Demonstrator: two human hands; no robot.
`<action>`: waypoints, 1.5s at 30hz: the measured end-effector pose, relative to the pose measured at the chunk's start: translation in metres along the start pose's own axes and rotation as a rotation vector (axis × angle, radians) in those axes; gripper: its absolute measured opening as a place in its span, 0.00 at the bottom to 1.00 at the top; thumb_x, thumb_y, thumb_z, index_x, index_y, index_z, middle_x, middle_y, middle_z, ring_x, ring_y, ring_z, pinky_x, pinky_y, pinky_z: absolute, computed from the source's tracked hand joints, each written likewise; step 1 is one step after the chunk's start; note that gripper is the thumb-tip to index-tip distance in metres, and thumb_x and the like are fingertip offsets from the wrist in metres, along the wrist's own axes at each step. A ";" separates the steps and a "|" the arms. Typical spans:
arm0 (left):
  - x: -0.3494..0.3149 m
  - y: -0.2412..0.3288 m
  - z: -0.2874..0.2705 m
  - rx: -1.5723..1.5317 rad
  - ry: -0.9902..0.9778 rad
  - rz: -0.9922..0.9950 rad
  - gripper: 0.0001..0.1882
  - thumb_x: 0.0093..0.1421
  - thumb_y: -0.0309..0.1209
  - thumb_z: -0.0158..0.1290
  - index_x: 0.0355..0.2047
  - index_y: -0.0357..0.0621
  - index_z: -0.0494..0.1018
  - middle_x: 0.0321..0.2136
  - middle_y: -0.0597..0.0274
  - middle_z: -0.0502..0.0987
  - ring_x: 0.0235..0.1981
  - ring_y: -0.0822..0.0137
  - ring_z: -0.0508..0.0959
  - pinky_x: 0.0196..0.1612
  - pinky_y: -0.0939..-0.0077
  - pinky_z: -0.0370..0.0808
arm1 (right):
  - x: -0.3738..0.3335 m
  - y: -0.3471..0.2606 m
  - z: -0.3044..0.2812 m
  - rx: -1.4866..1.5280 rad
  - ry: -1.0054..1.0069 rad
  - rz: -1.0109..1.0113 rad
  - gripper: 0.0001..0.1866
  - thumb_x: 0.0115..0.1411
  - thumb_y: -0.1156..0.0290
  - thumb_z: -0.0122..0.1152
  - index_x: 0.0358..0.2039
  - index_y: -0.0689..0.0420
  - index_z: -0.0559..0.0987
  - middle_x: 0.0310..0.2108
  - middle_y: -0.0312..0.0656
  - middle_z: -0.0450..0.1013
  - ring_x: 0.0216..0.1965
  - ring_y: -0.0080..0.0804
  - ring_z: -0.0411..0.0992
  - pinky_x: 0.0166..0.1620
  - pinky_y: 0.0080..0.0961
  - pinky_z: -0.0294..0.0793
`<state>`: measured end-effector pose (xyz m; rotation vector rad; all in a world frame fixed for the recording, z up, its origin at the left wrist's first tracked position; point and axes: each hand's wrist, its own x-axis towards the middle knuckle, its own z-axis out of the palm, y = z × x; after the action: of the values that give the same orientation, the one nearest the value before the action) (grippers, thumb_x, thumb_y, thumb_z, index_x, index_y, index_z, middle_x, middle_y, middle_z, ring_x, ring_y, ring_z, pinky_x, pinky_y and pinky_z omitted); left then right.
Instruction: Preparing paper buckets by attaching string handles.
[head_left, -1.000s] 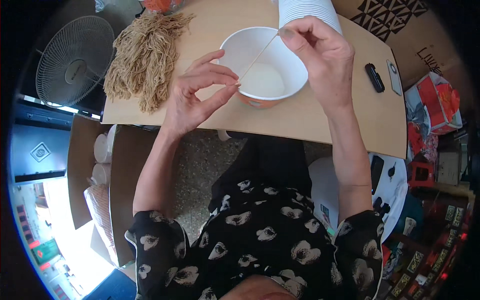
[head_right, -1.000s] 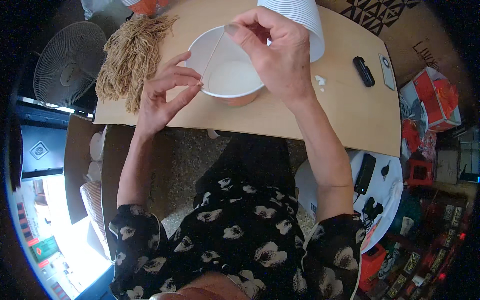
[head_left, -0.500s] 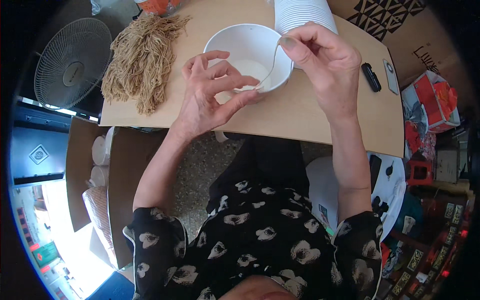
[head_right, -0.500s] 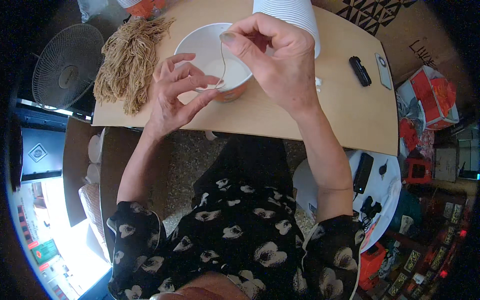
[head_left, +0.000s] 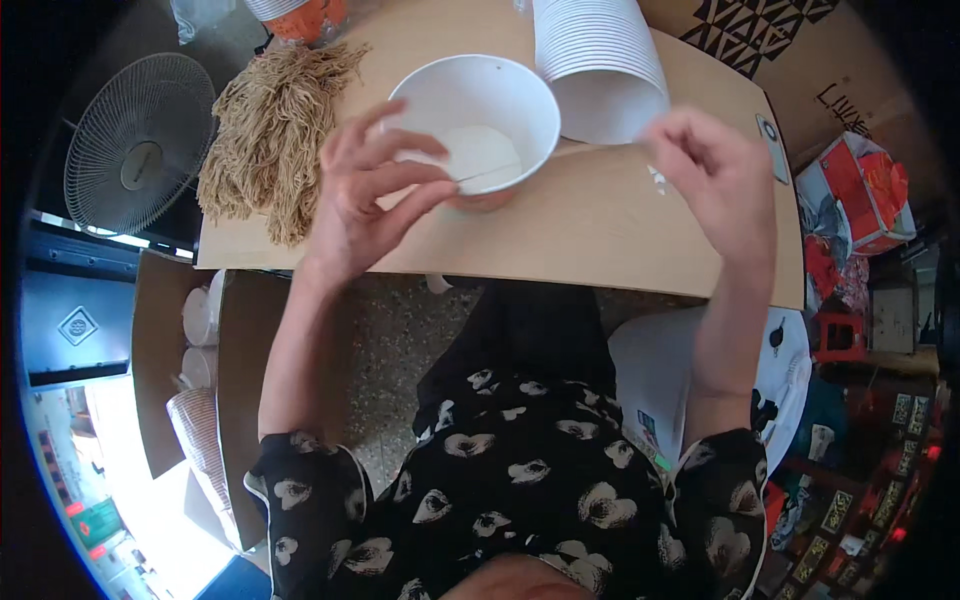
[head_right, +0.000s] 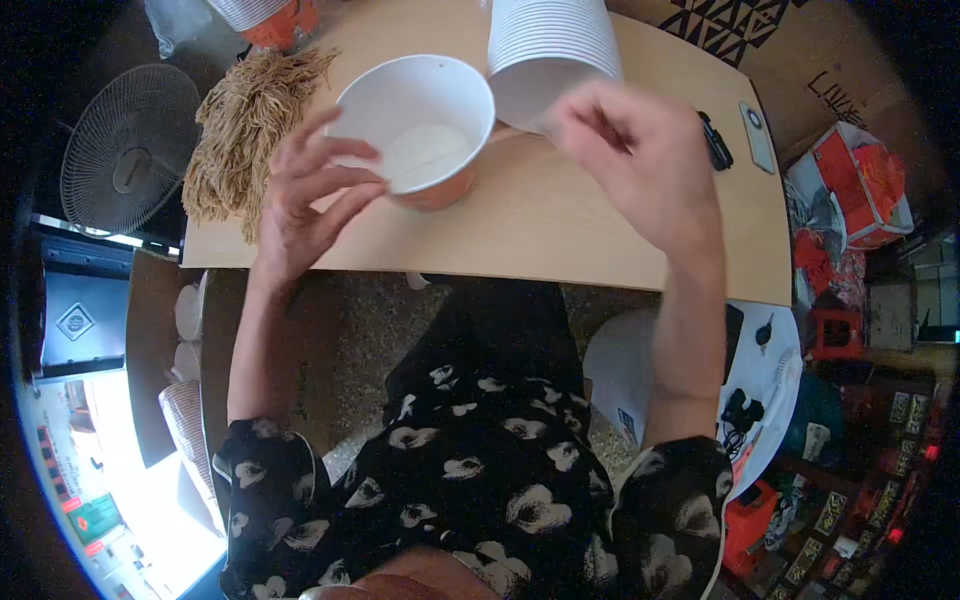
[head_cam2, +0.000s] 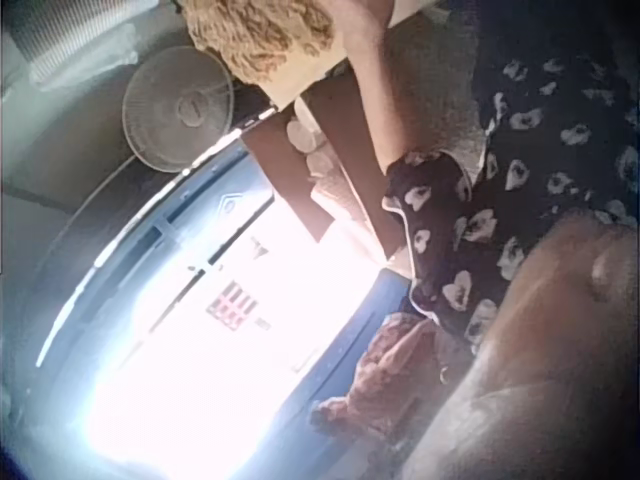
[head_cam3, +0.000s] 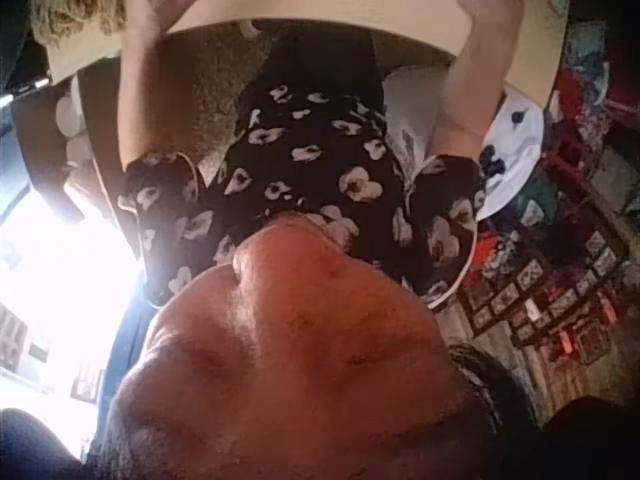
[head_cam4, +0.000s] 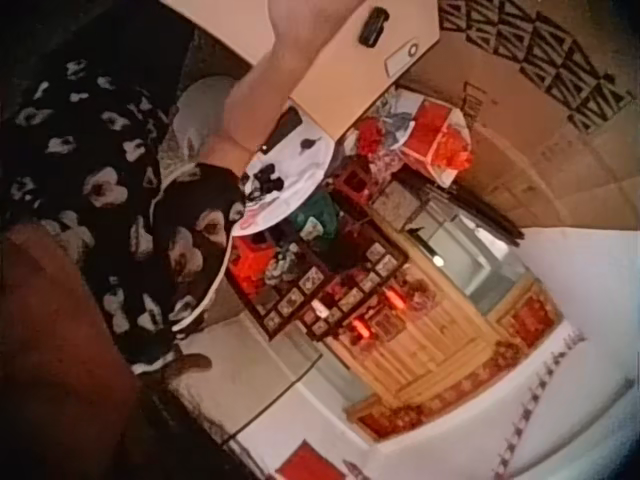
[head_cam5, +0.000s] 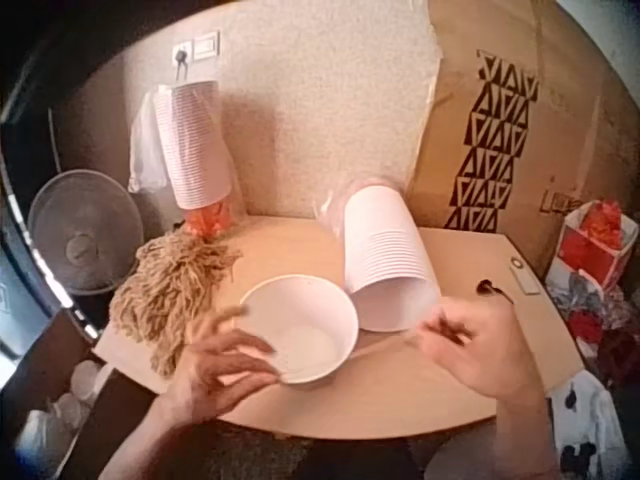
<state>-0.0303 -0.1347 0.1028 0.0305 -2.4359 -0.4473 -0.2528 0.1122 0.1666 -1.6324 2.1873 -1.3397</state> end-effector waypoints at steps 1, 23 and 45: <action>0.000 -0.003 -0.005 -0.029 0.040 -0.018 0.10 0.52 0.36 0.69 0.34 0.51 0.85 0.47 0.64 0.82 0.60 0.54 0.72 0.64 0.49 0.61 | -0.011 0.000 -0.006 -0.001 0.005 -0.002 0.05 0.62 0.73 0.66 0.37 0.61 0.83 0.25 0.28 0.74 0.25 0.12 0.67 0.28 0.14 0.66; 0.118 -0.081 0.032 0.010 -0.078 0.126 0.22 0.60 0.20 0.56 0.54 0.50 0.77 0.40 0.52 0.84 0.40 0.55 0.84 0.45 0.66 0.80 | -0.104 -0.031 0.045 0.613 -0.432 0.083 0.04 0.60 0.80 0.63 0.36 0.63 0.82 0.26 0.41 0.78 0.26 0.23 0.76 0.29 0.21 0.73; -0.043 0.110 -0.002 -0.444 -0.205 -0.480 0.04 0.60 0.22 0.60 0.37 0.36 0.79 0.22 0.58 0.79 0.21 0.72 0.80 0.25 0.77 0.75 | -0.075 -0.010 0.098 0.811 -0.311 0.341 0.07 0.67 0.74 0.61 0.34 0.65 0.80 0.25 0.34 0.76 0.25 0.12 0.70 0.27 0.10 0.67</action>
<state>0.0144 -0.0257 0.1139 0.4014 -2.4588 -1.2491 -0.1603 0.1156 0.0842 -1.0135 1.3700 -1.4565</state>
